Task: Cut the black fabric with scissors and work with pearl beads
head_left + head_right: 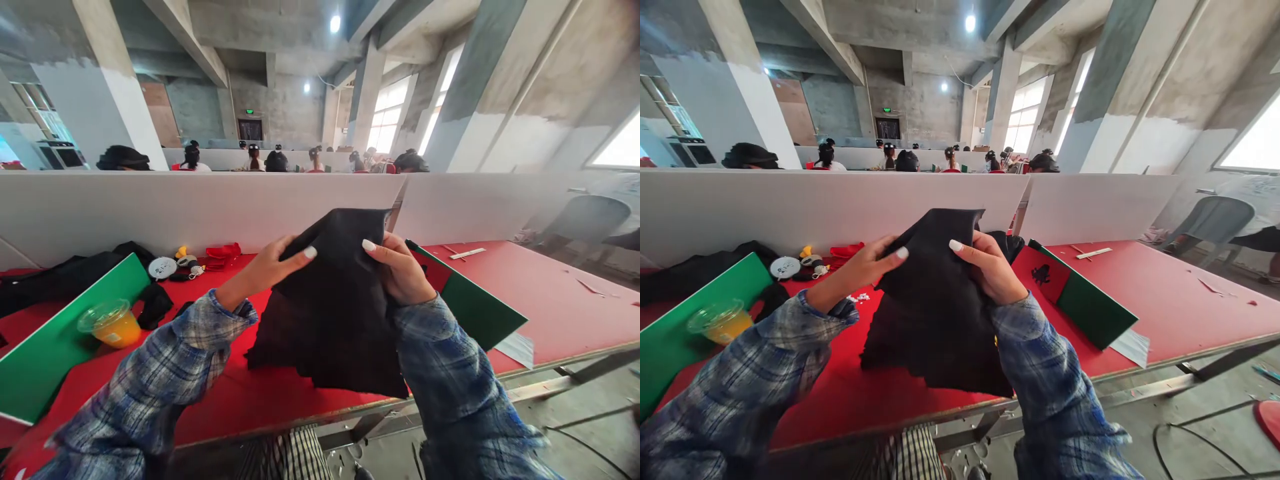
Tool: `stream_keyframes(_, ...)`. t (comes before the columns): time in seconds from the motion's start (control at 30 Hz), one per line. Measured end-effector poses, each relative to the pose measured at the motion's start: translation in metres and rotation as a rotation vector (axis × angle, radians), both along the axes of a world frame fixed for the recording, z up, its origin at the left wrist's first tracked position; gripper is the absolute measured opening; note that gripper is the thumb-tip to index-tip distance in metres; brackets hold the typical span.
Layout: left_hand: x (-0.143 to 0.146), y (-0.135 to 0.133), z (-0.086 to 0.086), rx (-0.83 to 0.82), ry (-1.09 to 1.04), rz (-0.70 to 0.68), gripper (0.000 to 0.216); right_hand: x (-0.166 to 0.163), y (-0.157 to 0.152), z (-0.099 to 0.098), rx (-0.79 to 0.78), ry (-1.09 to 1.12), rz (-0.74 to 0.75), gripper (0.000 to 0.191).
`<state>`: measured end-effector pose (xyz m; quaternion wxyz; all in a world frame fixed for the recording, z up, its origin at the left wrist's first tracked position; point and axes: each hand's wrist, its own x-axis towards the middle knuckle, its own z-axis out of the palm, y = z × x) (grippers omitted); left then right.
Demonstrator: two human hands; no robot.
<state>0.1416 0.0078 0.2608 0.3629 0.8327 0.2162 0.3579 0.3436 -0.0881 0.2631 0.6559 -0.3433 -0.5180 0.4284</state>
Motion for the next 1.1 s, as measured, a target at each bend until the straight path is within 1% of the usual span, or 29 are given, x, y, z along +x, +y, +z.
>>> stream_keyframes(0.07, 0.005, -0.006, 0.006, 0.035, -0.030, 0.014, 0.054, 0.000, -0.003, 0.006, 0.017, -0.047, -0.041, 0.015)
stream_keyframes(0.1, 0.006, -0.006, 0.010, 0.036, -0.062, 0.020, 0.054, 0.000, -0.005, 0.009, 0.027, -0.071, -0.068, 0.017)
stream_keyframes(0.2, 0.006, -0.002, 0.026, 0.009, -0.135, 0.007, 0.047, 0.000, -0.017, 0.025, 0.091, -0.173, -0.114, 0.039)
stream_keyframes(0.23, 0.004, -0.002, 0.034, 0.027, -0.147, 0.025, 0.044, 0.000, -0.021, 0.031, 0.113, -0.224, -0.113, 0.045)
stream_keyframes(0.27, 0.001, -0.004, 0.044, 0.070, -0.156, 0.063, 0.041, -0.001, -0.026, 0.038, 0.135, -0.272, -0.115, 0.046)
stream_keyframes(0.33, -0.006, -0.013, 0.064, 0.201, -0.184, 0.168, 0.035, -0.002, -0.036, 0.051, 0.188, -0.351, -0.155, 0.037)
stream_keyframes(0.37, -0.011, -0.019, 0.075, 0.270, -0.201, 0.215, 0.032, -0.003, -0.040, 0.056, 0.238, -0.366, -0.210, 0.029)
stream_keyframes(0.43, -0.021, -0.035, 0.093, 0.377, -0.224, 0.279, 0.028, -0.003, -0.049, 0.064, 0.388, -0.337, -0.401, 0.012)
stream_keyframes(0.5, -0.028, -0.050, 0.105, 0.431, -0.223, 0.306, 0.028, -0.001, -0.055, 0.064, 0.531, -0.266, -0.599, 0.008)
stream_keyframes(0.53, -0.030, -0.055, 0.108, 0.439, -0.217, 0.308, 0.028, 0.000, -0.056, 0.060, 0.570, -0.229, -0.657, 0.008)
stream_keyframes(0.57, -0.030, -0.058, 0.109, 0.436, -0.205, 0.302, 0.028, 0.003, -0.055, 0.055, 0.563, -0.205, -0.665, 0.009)
stream_keyframes(0.6, -0.028, -0.058, 0.108, 0.422, -0.189, 0.291, 0.027, 0.005, -0.053, 0.046, 0.516, -0.196, -0.615, 0.016)
stream_keyframes(0.63, -0.025, -0.056, 0.105, 0.399, -0.165, 0.273, 0.026, 0.007, -0.049, 0.036, 0.436, -0.192, -0.523, 0.025)
stream_keyframes(0.7, -0.018, -0.046, 0.096, 0.340, -0.097, 0.220, 0.023, 0.011, -0.036, 0.013, 0.202, -0.191, -0.271, 0.039)
stream_keyframes(0.73, -0.015, -0.039, 0.091, 0.311, -0.058, 0.190, 0.022, 0.013, -0.029, 0.001, 0.082, -0.177, -0.164, 0.040)
stream_keyframes(0.77, -0.013, -0.032, 0.086, 0.284, -0.017, 0.161, 0.022, 0.015, -0.023, -0.010, -0.011, -0.161, -0.091, 0.035)
stream_keyframes(0.83, -0.014, -0.019, 0.077, 0.241, 0.055, 0.116, 0.022, 0.019, -0.014, -0.025, -0.106, -0.128, -0.069, 0.023)
stream_keyframes(0.87, -0.016, -0.016, 0.074, 0.226, 0.084, 0.104, 0.022, 0.022, -0.014, -0.028, -0.116, -0.114, -0.087, 0.024)
stream_keyframes(0.9, -0.020, -0.015, 0.073, 0.216, 0.106, 0.098, 0.023, 0.024, -0.017, -0.028, -0.112, -0.101, -0.113, 0.026)
stream_keyframes(0.97, -0.030, -0.024, 0.072, 0.206, 0.124, 0.093, 0.024, 0.027, -0.033, -0.021, -0.093, -0.093, -0.162, 0.026)
stream_keyframes(1.03, -0.039, -0.041, 0.075, 0.180, 0.106, 0.101, 0.025, 0.029, -0.055, -0.005, -0.049, -0.106, -0.238, 0.020)
stream_keyframes(1.1, -0.043, -0.056, 0.078, 0.122, 0.038, 0.132, 0.026, 0.030, -0.073, 0.012, 0.032, -0.104, -0.347, 0.015)
